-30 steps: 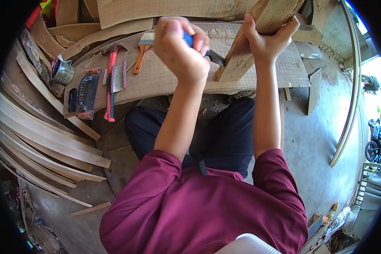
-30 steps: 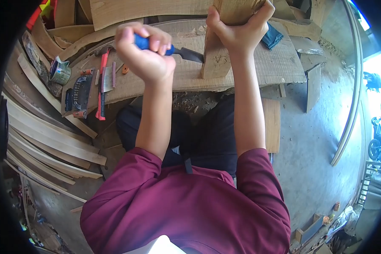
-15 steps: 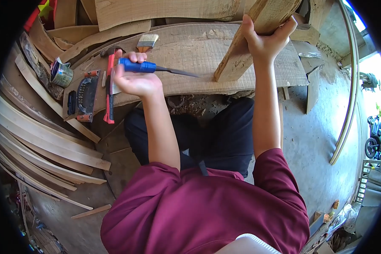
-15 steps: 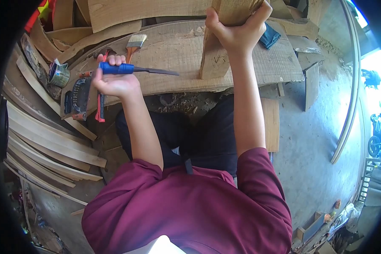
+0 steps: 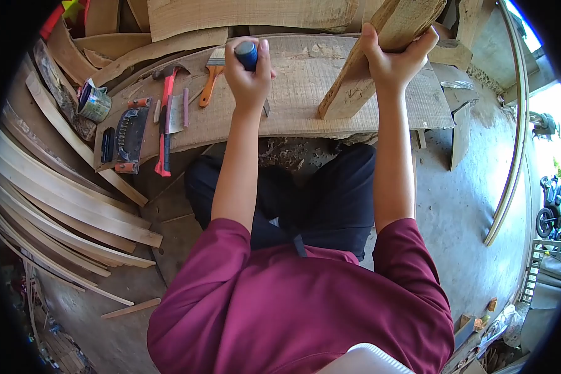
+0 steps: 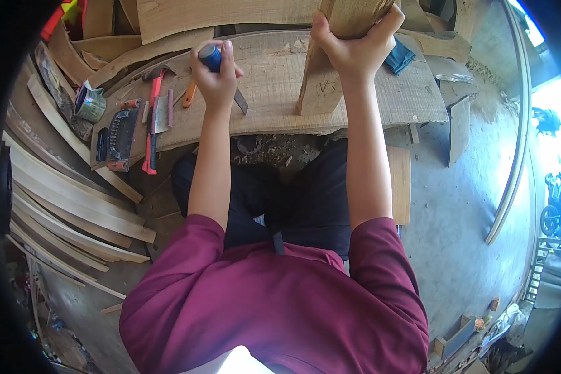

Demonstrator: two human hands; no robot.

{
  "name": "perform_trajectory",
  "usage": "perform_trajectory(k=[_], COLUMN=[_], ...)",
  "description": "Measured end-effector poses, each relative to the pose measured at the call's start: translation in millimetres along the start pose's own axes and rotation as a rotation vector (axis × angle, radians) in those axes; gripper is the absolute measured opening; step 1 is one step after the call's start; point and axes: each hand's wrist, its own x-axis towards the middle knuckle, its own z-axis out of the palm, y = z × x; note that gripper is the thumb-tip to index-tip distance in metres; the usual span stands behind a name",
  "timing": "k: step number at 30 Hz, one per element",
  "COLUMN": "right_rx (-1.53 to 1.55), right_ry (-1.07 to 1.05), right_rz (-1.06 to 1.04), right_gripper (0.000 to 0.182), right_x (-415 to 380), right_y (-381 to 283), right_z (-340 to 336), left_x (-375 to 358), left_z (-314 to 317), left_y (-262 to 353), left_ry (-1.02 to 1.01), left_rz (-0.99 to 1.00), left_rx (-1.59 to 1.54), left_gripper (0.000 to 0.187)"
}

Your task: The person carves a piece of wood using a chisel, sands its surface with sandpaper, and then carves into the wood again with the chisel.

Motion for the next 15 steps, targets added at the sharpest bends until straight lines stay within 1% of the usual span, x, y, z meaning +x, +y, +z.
perform_trajectory(k=[1, 2, 3, 5, 6, 7, 9, 10, 11, 13, 14, 15], right_rx=[0.002, 0.003, 0.025, 0.04, 0.027, 0.016, 0.019, 0.022, 0.025, 0.008, 0.006, 0.009], right_ry=[-0.001, 0.002, -0.004, -0.01, 0.001, 0.01, 0.004, 0.007, 0.005, -0.005, -0.005, 0.006], right_rz=[-0.006, -0.007, -0.013, -0.014, -0.026, -0.039, -0.026, -0.014, -0.017, -0.055, -0.059, -0.042], right_gripper=[0.082, 0.082, 0.081, 0.081, 0.08, 0.08, 0.08, 0.081, 0.081, 0.082, 0.082, 0.083], right_x=[1, 2, 2, 1, 3, 3, 2, 1, 1, 2, 3, 2], right_y=[2, 3, 4, 4, 1, 0, 2, 4, 5, 8, 7, 5], right_z=[0, 0, 0, 0, 0, 0, 1, 1, 1, -2, -2, 0], left_x=[1, 6, 10, 9, 12, 13, 13, 12, 10, 5, 7, 9], left_z=[2, 5, 8, 19, 28, 37, 53, 59, 64, 77, 78, 79], left_y=[-6, 0, 18, 58, 74, 87, 108, 114, 118, 109, 111, 112], left_ry=[0.057, 0.061, 0.059, 0.132, 0.205, 0.206, 0.307, 0.302, 0.27, 0.307, 0.308, 0.312], left_rz=[0.011, 0.13, 0.129, -0.11, -0.162, -0.168, -0.19, -0.166, -0.125, -0.063, -0.061, -0.12], left_rx=[-0.009, 0.072, 0.072, -0.377, -0.373, -0.372, -0.415, -0.407, -0.414, -0.605, -0.608, -0.551], left_gripper=[0.018, 0.024, 0.024, 0.041, 0.052, 0.052, 0.047, 0.044, 0.043, 0.032, 0.032, 0.033])
